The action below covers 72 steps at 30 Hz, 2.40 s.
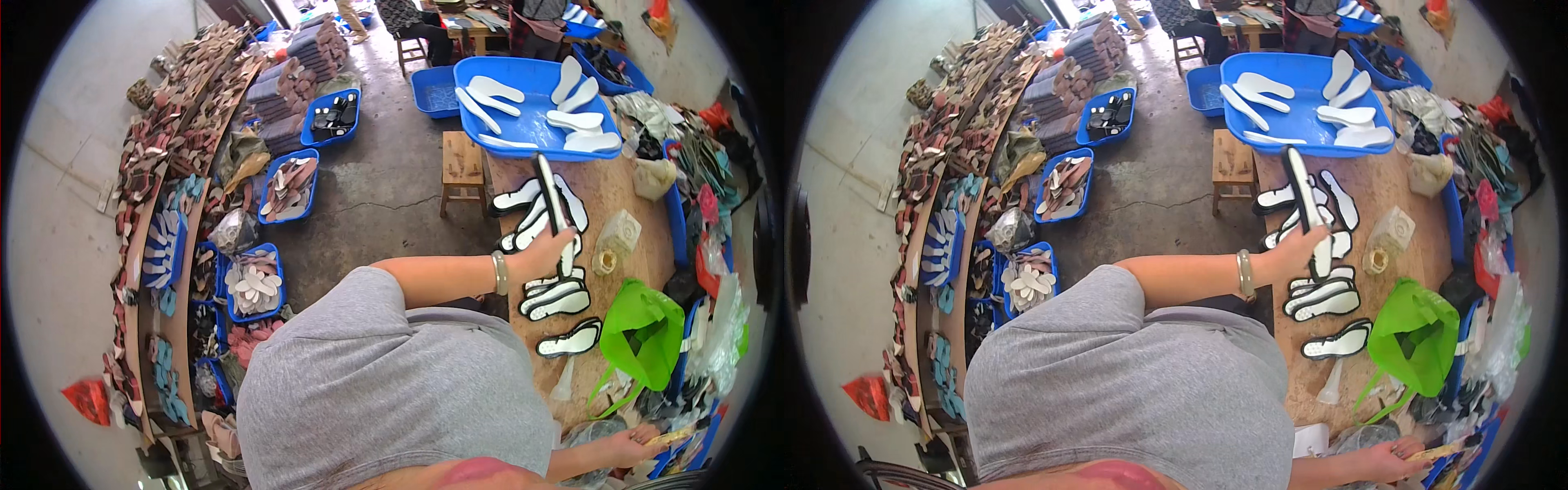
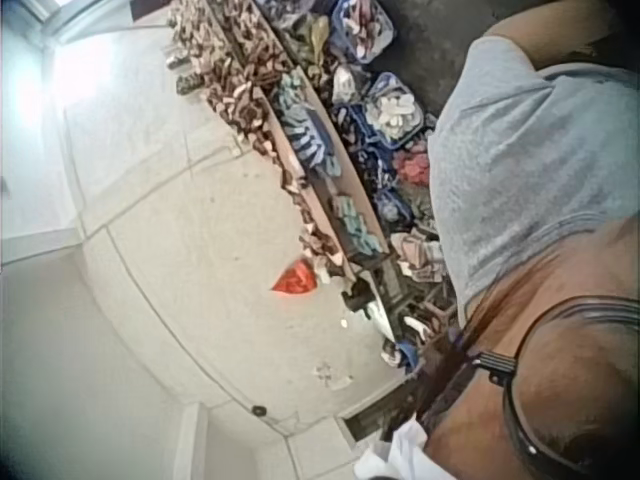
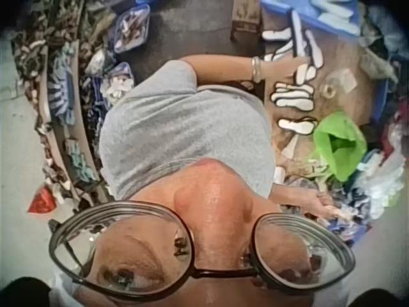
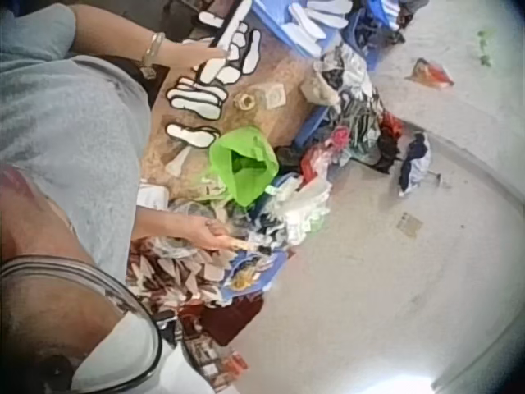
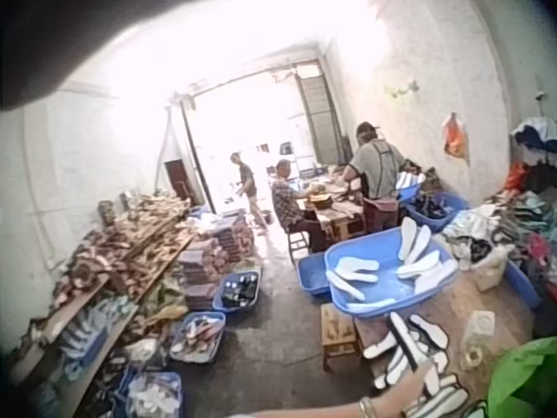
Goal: The person applies glue around the edges of shoe soles using a wooden stick and arranges the soles on the workbench.
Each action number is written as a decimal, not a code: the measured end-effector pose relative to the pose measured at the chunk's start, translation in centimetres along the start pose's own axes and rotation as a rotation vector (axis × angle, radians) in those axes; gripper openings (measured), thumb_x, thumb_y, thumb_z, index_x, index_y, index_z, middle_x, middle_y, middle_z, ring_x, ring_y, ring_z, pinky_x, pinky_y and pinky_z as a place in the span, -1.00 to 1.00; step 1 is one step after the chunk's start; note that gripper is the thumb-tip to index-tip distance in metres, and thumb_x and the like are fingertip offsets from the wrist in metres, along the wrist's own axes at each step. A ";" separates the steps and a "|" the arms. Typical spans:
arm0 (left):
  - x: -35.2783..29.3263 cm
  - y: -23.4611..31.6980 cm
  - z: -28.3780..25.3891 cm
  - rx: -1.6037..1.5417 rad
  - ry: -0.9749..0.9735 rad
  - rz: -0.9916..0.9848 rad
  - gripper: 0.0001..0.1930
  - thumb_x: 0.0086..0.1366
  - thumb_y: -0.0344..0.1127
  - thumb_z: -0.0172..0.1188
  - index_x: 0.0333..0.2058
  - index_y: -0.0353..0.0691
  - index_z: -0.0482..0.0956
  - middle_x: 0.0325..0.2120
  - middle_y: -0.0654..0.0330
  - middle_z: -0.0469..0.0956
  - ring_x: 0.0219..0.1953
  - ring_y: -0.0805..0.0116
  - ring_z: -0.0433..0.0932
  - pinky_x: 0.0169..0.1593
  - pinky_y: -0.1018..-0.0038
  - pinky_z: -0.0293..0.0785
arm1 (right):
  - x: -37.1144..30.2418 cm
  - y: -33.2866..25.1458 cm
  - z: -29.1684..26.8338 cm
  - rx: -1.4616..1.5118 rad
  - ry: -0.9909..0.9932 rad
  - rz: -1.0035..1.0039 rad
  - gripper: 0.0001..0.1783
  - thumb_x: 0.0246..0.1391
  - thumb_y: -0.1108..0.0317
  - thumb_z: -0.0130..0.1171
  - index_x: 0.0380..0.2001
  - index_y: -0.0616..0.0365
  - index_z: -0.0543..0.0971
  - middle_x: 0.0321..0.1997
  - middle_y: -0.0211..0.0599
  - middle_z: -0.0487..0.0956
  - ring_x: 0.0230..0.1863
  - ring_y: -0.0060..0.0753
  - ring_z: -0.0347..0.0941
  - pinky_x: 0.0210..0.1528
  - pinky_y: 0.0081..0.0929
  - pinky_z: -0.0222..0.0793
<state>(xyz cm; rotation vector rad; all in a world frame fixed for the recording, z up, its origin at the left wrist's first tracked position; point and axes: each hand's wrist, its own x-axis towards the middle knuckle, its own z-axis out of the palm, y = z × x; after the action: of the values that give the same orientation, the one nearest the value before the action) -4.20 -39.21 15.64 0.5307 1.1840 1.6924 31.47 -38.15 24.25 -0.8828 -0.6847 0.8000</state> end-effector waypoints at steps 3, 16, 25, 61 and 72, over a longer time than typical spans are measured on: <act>-0.3 1.1 -2.5 0.120 0.118 0.025 -0.63 0.33 -0.15 -0.04 0.00 -0.27 0.32 -0.18 0.22 0.38 -0.11 0.43 0.34 0.01 0.47 0.28 | 0.2 0.6 1.3 -0.079 -0.024 0.001 -0.50 0.32 0.09 -0.22 -0.66 -0.02 -0.07 -0.68 -0.52 -0.09 -0.66 -0.59 -0.18 -0.55 -0.56 -0.28; -0.4 -1.2 -6.3 -0.028 0.266 0.110 -0.67 0.34 -0.20 -0.08 -0.01 -0.24 0.32 -0.18 0.27 0.40 -0.10 0.48 0.34 0.01 0.50 0.26 | 3.8 6.3 0.3 0.436 -0.452 0.377 -0.36 0.25 -0.14 -0.16 -0.22 0.40 0.38 -0.77 -0.58 0.01 -0.76 -0.71 -0.14 -0.68 -0.70 -0.25; -1.2 0.3 -4.4 -0.085 0.216 -0.013 -0.71 0.32 -0.18 -0.05 -0.13 -0.27 0.43 -0.24 0.28 0.44 -0.16 0.51 0.36 -0.04 0.53 0.26 | 4.6 5.9 1.8 0.472 -0.491 0.439 -0.58 0.25 0.04 -0.05 -0.50 0.19 0.38 -0.80 -0.57 -0.03 -0.78 -0.71 -0.16 -0.70 -0.67 -0.27; 4.9 -8.8 -4.4 -0.274 0.038 -0.414 -0.69 0.23 -0.39 0.18 -0.06 -0.25 0.39 -0.14 0.18 0.52 -0.11 0.26 0.54 -0.08 0.30 0.52 | -0.3 4.5 -4.1 0.403 -0.141 0.439 -0.62 0.29 0.07 -0.12 -0.50 0.09 0.39 -0.77 -0.60 0.05 -0.76 -0.71 -0.13 -0.71 -0.65 -0.22; 9.4 -13.7 -5.7 -0.054 0.370 -0.653 -0.50 0.27 -0.05 0.15 0.03 -0.25 0.26 -0.11 0.06 0.40 -0.11 0.25 0.45 -0.10 0.35 0.47 | -2.0 3.3 -4.3 0.253 0.051 0.398 -0.63 0.28 0.08 -0.08 -0.51 0.10 0.38 -0.77 -0.63 0.03 -0.75 -0.74 -0.15 -0.69 -0.68 -0.20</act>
<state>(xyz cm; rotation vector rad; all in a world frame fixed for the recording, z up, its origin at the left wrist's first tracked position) -6.42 -32.72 -0.54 -0.2108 1.3755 1.2671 32.76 -40.20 19.06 -0.8144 -0.3535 1.1867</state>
